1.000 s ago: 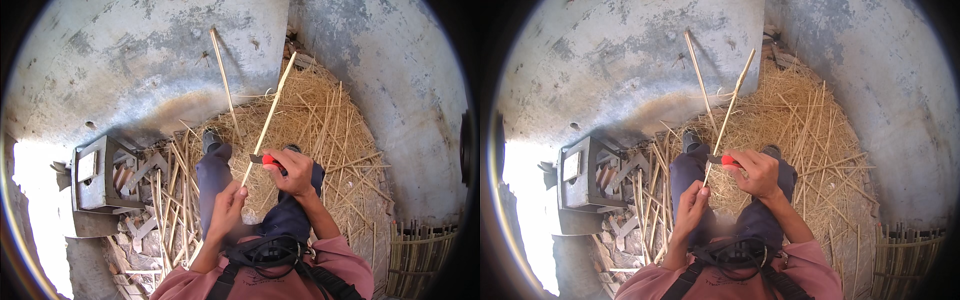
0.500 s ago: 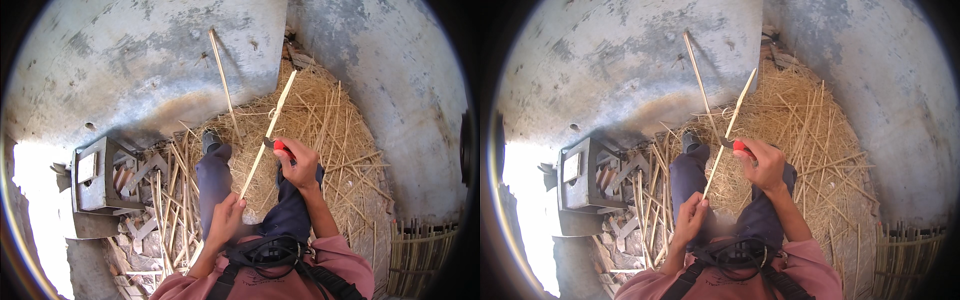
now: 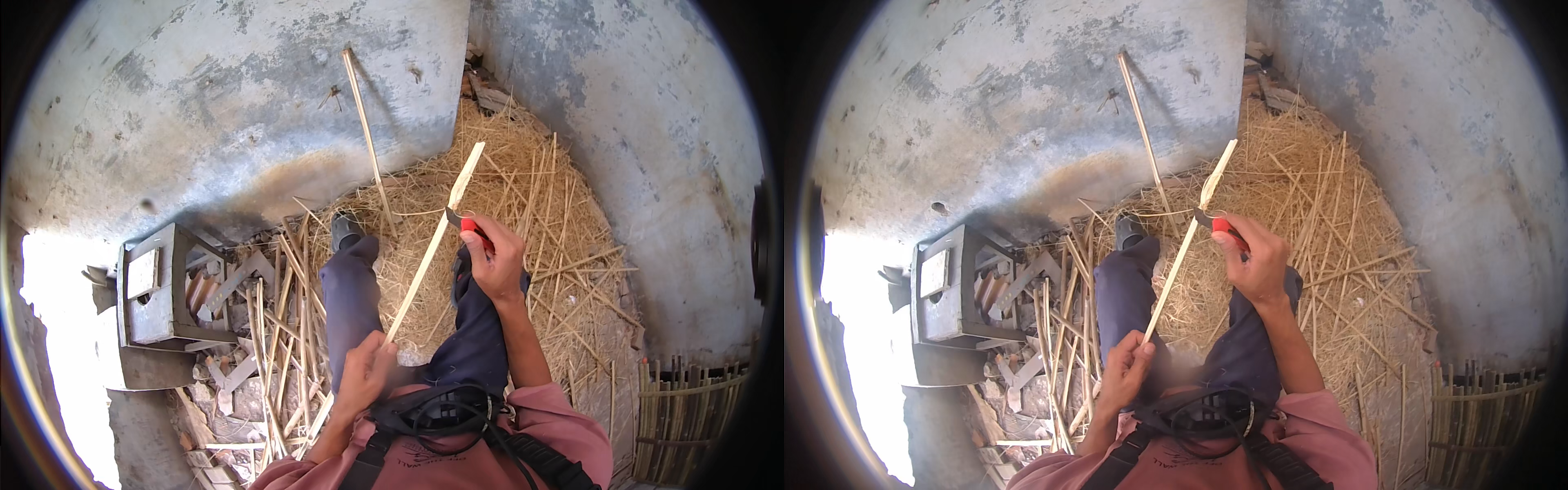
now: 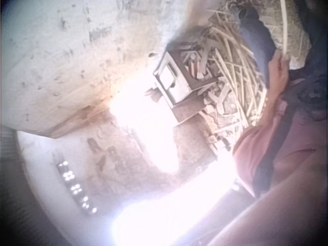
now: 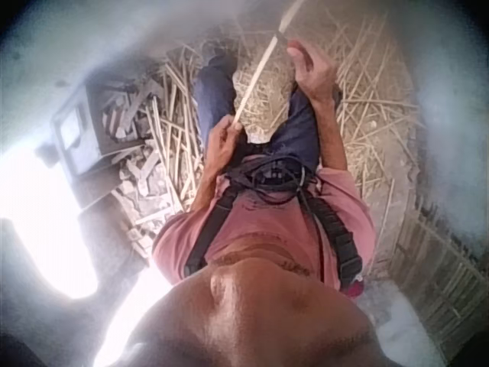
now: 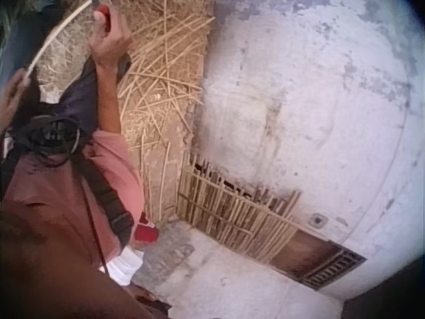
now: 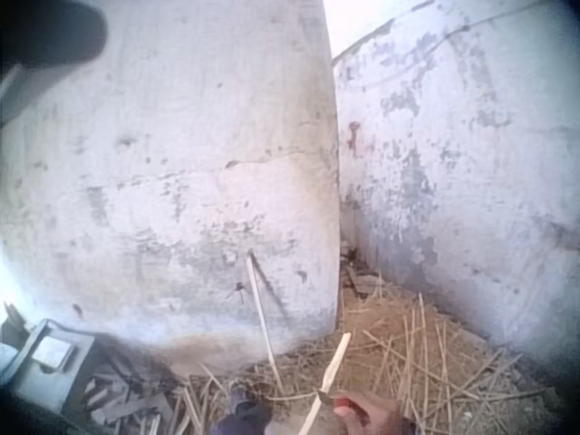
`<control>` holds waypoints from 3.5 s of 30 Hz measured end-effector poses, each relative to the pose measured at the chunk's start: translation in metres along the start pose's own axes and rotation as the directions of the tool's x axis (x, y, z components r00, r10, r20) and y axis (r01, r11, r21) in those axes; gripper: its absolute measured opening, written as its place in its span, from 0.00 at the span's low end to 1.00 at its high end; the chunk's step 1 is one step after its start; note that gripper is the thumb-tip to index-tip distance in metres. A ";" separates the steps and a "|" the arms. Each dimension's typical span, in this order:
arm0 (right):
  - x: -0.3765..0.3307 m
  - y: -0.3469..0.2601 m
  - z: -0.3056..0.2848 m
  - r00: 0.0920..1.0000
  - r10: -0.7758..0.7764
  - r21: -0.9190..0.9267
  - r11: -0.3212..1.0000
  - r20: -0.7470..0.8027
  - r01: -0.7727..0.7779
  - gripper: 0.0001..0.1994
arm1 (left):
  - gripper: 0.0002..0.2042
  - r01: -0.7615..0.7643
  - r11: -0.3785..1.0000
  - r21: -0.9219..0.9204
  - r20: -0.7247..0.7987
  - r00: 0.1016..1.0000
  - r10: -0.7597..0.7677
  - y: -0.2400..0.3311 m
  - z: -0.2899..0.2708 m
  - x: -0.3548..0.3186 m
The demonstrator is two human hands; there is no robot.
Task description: The person whittles a strip of wood using a small red utility knife while seated, removing thin shavings to shape the end of the piece.
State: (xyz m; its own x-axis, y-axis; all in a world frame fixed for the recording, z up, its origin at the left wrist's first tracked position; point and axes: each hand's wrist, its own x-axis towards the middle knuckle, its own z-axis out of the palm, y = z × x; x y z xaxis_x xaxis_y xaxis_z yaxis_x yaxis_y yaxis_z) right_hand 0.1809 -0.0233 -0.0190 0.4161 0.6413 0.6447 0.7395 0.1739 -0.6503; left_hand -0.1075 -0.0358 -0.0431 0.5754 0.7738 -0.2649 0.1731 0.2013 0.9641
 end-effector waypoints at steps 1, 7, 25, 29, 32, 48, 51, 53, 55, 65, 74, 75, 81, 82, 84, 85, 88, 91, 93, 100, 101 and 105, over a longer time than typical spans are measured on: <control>0.000 0.001 0.001 1.000 0.027 0.050 0.998 0.009 -0.027 0.13 | 0.09 0.006 1.000 -0.012 0.007 1.000 -0.006 0.001 0.000 0.001; -0.002 0.017 -0.006 0.841 0.329 0.459 0.723 0.428 -0.517 0.15 | 0.08 0.032 0.993 -0.118 0.011 0.999 -0.031 -0.002 0.000 0.006; -0.018 -0.013 0.007 0.919 -0.212 0.142 0.974 0.334 0.173 0.14 | 0.11 -0.166 0.973 -0.159 -0.027 0.986 0.164 0.013 0.015 0.046; -0.019 -0.013 0.007 0.898 -0.281 0.119 0.960 0.338 0.255 0.16 | 0.09 -0.179 0.951 -0.253 0.002 0.983 0.185 0.017 0.013 0.049; -0.018 -0.018 0.009 0.891 -0.291 0.100 0.957 0.348 0.274 0.15 | 0.07 -0.197 0.938 -0.285 0.012 0.978 0.209 0.018 0.013 0.052; -0.024 -0.021 0.012 0.912 -0.263 0.007 0.961 0.315 0.275 0.14 | 0.04 -0.271 0.925 -0.267 -0.116 0.962 0.249 0.026 0.025 0.068; -0.026 -0.021 0.014 0.923 -0.251 -0.021 0.963 0.291 0.269 0.14 | 0.04 -0.282 0.942 -0.181 -0.164 0.953 0.254 0.028 0.027 0.068; -0.026 -0.023 0.014 0.927 -0.241 -0.049 0.963 0.289 0.266 0.14 | 0.04 -0.292 0.948 -0.123 -0.189 0.945 0.267 0.028 0.029 0.069; -0.026 -0.024 0.014 0.927 -0.240 -0.068 0.960 0.289 0.270 0.14 | 0.04 -0.298 0.950 -0.090 -0.205 0.939 0.275 0.029 0.031 0.068; -0.023 -0.020 0.013 0.948 -0.221 -0.135 0.957 0.230 0.256 0.14 | 0.05 -0.283 0.959 -0.002 -0.239 0.932 0.274 0.029 0.033 0.061; -0.022 -0.025 0.011 0.950 -0.202 -0.134 0.962 0.237 0.238 0.14 | 0.07 -0.303 0.951 0.068 -0.278 0.909 0.310 0.026 0.033 0.056; -0.022 -0.024 0.011 0.952 -0.199 -0.126 0.964 0.230 0.232 0.14 | 0.07 -0.309 0.948 0.073 -0.284 0.905 0.316 0.026 0.033 0.056; -0.020 -0.024 0.010 0.965 -0.168 -0.127 0.973 0.200 0.195 0.13 | 0.06 -0.280 0.953 0.117 -0.280 0.911 0.302 0.023 0.033 0.052; -0.018 -0.023 0.009 0.971 -0.156 -0.119 0.977 0.179 0.179 0.13 | 0.06 -0.272 0.953 0.133 -0.280 0.912 0.299 0.023 0.033 0.051; -0.016 -0.022 0.008 0.977 -0.138 -0.116 0.980 0.164 0.158 0.13 | 0.06 -0.255 0.953 0.166 -0.279 0.914 0.293 0.021 0.033 0.048; -0.016 -0.023 0.007 0.976 -0.133 -0.122 0.980 0.171 0.155 0.13 | 0.06 -0.270 0.949 0.161 -0.287 0.908 0.307 0.018 0.033 0.047; -0.015 -0.023 0.006 0.976 -0.132 -0.117 0.981 0.172 0.154 0.13 | 0.06 -0.304 0.939 0.159 -0.302 0.891 0.339 0.012 0.033 0.045; -0.016 -0.022 0.006 0.975 -0.130 -0.121 0.981 0.181 0.153 0.13 | 0.05 -0.314 0.933 0.175 -0.299 0.886 0.354 0.011 0.032 0.044; -0.016 -0.022 0.005 0.974 -0.128 -0.128 0.980 0.189 0.154 0.13 | 0.05 -0.307 0.934 0.185 -0.292 0.890 0.351 0.009 0.030 0.043; -0.014 -0.023 0.005 0.985 -0.092 -0.094 0.990 0.142 0.106 0.12 | 0.05 -0.311 0.927 0.210 -0.289 0.886 0.362 0.007 0.027 0.040; -0.013 -0.021 0.006 0.990 -0.079 -0.072 0.993 0.120 0.088 0.12 | 0.05 -0.316 0.921 0.227 -0.282 0.884 0.373 0.008 0.026 0.038; -0.003 -0.016 0.003 0.997 -0.040 -0.099 0.994 0.068 0.047 0.11 | 0.04 -0.357 0.900 0.252 -0.267 0.868 0.419 -0.002 0.024 0.032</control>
State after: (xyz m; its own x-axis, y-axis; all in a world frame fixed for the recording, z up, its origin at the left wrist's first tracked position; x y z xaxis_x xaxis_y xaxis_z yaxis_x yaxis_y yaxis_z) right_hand 0.1665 -0.0262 -0.0120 0.3490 0.6834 0.6412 0.8068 0.1289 -0.5766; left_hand -0.0698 -0.0260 -0.0541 0.3582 0.9164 0.1788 0.1522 -0.2462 0.9572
